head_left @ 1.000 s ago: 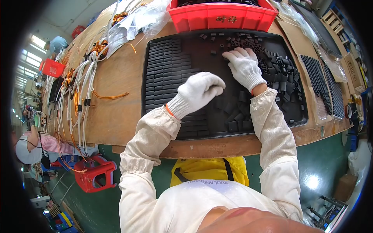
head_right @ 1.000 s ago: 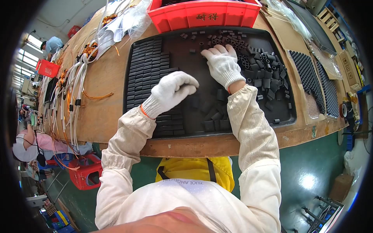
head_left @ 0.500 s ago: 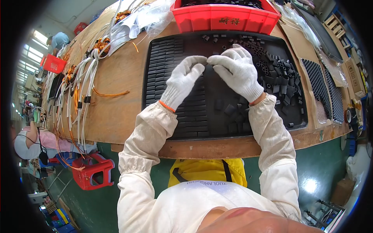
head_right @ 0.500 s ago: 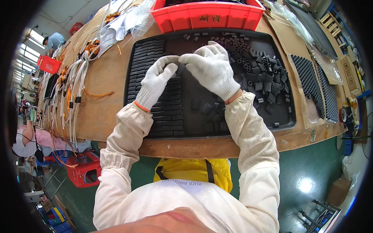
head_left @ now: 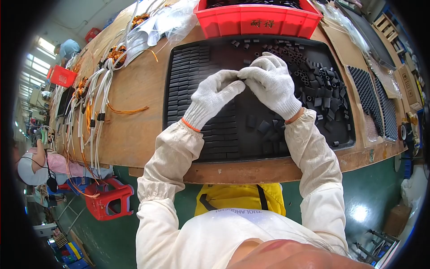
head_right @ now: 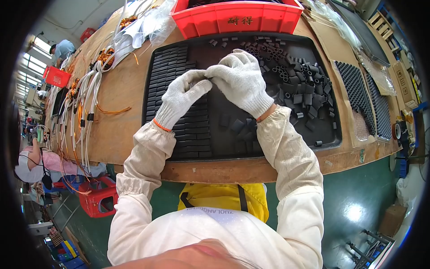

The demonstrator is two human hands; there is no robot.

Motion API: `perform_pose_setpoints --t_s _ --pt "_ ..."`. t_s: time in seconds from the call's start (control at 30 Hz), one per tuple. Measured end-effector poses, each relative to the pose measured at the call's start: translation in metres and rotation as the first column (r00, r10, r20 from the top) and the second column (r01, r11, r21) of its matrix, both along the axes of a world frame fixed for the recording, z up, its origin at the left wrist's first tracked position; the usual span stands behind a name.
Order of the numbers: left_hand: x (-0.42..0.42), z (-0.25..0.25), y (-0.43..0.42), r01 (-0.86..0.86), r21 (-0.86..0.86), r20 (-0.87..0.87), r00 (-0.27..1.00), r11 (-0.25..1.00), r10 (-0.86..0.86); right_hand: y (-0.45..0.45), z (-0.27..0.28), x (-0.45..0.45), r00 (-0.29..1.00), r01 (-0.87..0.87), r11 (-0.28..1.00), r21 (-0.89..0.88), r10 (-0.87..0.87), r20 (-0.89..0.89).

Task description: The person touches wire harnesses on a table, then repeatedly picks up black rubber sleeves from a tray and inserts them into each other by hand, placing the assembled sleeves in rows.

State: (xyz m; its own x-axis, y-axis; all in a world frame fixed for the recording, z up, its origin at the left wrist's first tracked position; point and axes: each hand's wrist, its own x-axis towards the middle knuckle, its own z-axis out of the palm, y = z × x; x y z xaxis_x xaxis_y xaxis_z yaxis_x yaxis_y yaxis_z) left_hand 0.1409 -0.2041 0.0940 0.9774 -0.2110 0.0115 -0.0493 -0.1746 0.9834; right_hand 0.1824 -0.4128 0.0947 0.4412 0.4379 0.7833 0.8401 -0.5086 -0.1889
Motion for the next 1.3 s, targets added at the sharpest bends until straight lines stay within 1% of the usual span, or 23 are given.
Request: perform_pose_setpoints --t_s 0.07,0.1,0.17,0.2,0.27,0.3,0.33,0.4,0.43,0.47,0.6,0.63,0.7,0.77,0.83,0.87,1.0,1.07,1.1,1.13,1.17,1.2,1.3 --pt "-0.001 0.001 0.001 -0.043 0.098 0.084 0.996 0.994 0.035 0.002 -0.001 -0.002 0.997 0.046 0.998 0.045 -0.044 -0.057" --pt "-0.001 0.0 0.002 -0.043 0.099 0.084 0.996 0.994 0.034 0.003 -0.001 -0.004 0.997 0.046 0.998 0.046 -0.044 -0.058" --pt "0.0 0.0 0.005 -0.028 0.056 0.033 0.999 0.998 0.026 0.004 -0.002 -0.009 0.944 0.078 0.96 0.27 0.016 -0.33" --pt "0.002 -0.002 0.005 -0.028 0.056 0.033 0.999 0.998 0.026 0.003 -0.001 -0.009 0.944 0.078 0.96 0.27 0.015 -0.33" --pt "0.003 -0.006 0.005 -0.03 0.04 0.016 0.999 0.999 0.029 -0.001 -0.001 -0.008 0.82 0.003 0.938 0.348 0.196 -0.537" --pt "0.003 -0.007 0.005 -0.03 0.041 0.016 0.999 0.999 0.03 0.0 -0.003 -0.009 0.775 -0.045 0.917 0.397 0.283 -0.565" --pt "0.002 -0.006 0.004 -0.028 0.008 0.019 0.999 1.0 0.028 -0.001 -0.002 -0.009 0.776 -0.045 0.916 0.398 0.283 -0.564" --pt "0.001 -0.005 0.003 -0.025 -0.024 0.022 0.999 0.999 0.025 -0.004 0.001 -0.011 0.688 -0.101 0.955 0.279 0.269 -0.674" --pt "0.001 -0.004 0.003 -0.017 0.046 0.052 0.999 0.999 0.015 -0.005 0.004 -0.011 0.651 -0.103 0.957 0.27 0.27 -0.709" --pt "0.001 -0.004 0.002 -0.012 0.114 0.081 0.997 0.993 0.003 -0.006 0.003 -0.01 0.651 -0.103 0.958 0.269 0.269 -0.71" --pt "0.0 -0.006 0.0 -0.009 0.169 0.077 0.997 0.986 -0.004 -0.009 0.001 -0.006 0.57 -0.09 0.954 0.286 0.284 -0.771" --pt "0.001 -0.009 0.0 -0.022 0.214 0.131 0.991 0.977 -0.006 -0.009 0.001 -0.006 0.547 -0.078 0.955 0.287 0.282 -0.789" --pt "0.002 -0.013 0.001 -0.036 0.259 0.184 0.983 0.965 -0.013 -0.007 -0.001 -0.005 0.569 -0.031 0.959 0.28 0.248 -0.784" --pt "0.0 -0.009 0.0 -0.063 0.369 0.242 0.97 0.927 -0.031 -0.006 -0.004 -0.005 0.589 0.02 0.962 0.273 0.209 -0.78" --pt "-0.001 -0.008 -0.003 -0.077 0.38 0.252 0.967 0.922 -0.023 -0.004 -0.006 -0.005 0.628 0.071 0.982 0.176 0.093 -0.773" --pt "-0.001 -0.008 -0.004 -0.094 0.391 0.261 0.965 0.916 -0.012 -0.003 -0.005 -0.006 0.628 0.071 0.982 0.176 0.093 -0.773" --pt "-0.001 -0.008 -0.002 -0.087 0.36 0.243 0.97 0.929 -0.003 0.0 -0.004 -0.009 0.657 0.088 0.973 0.213 0.104 -0.747" --pt "-0.001 -0.001 -0.003 -0.098 0.294 0.108 0.992 0.951 0.069 0.0 -0.005 -0.009 0.678 0.11 0.966 0.236 0.101 -0.728" --pt "-0.001 0.0 -0.003 -0.099 0.294 0.109 0.992 0.951 0.07 0.0 -0.006 -0.008 0.714 0.08 0.947 0.31 0.162 -0.681" --pt "-0.001 0.001 -0.002 -0.112 0.198 0.07 0.993 0.974 0.1 0.001 -0.009 -0.006 0.746 0.046 0.923 0.381 0.222 -0.627" --pt "0.0 0.001 -0.002 -0.129 0.098 0.028 0.992 0.987 0.126 0.003 -0.013 -0.003 0.793 0.01 0.932 0.361 0.213 -0.571" --pt "0.001 -0.001 -0.001 -0.13 0.096 0.029 0.991 0.987 0.128 0.002 -0.015 -0.004 0.794 0.008 0.933 0.36 0.213 -0.57" --pt "0.003 -0.006 0.002 -0.112 0.085 0.036 0.993 0.99 0.109 0.001 -0.008 -0.008 0.811 -0.008 0.975 0.224 0.137 -0.568"
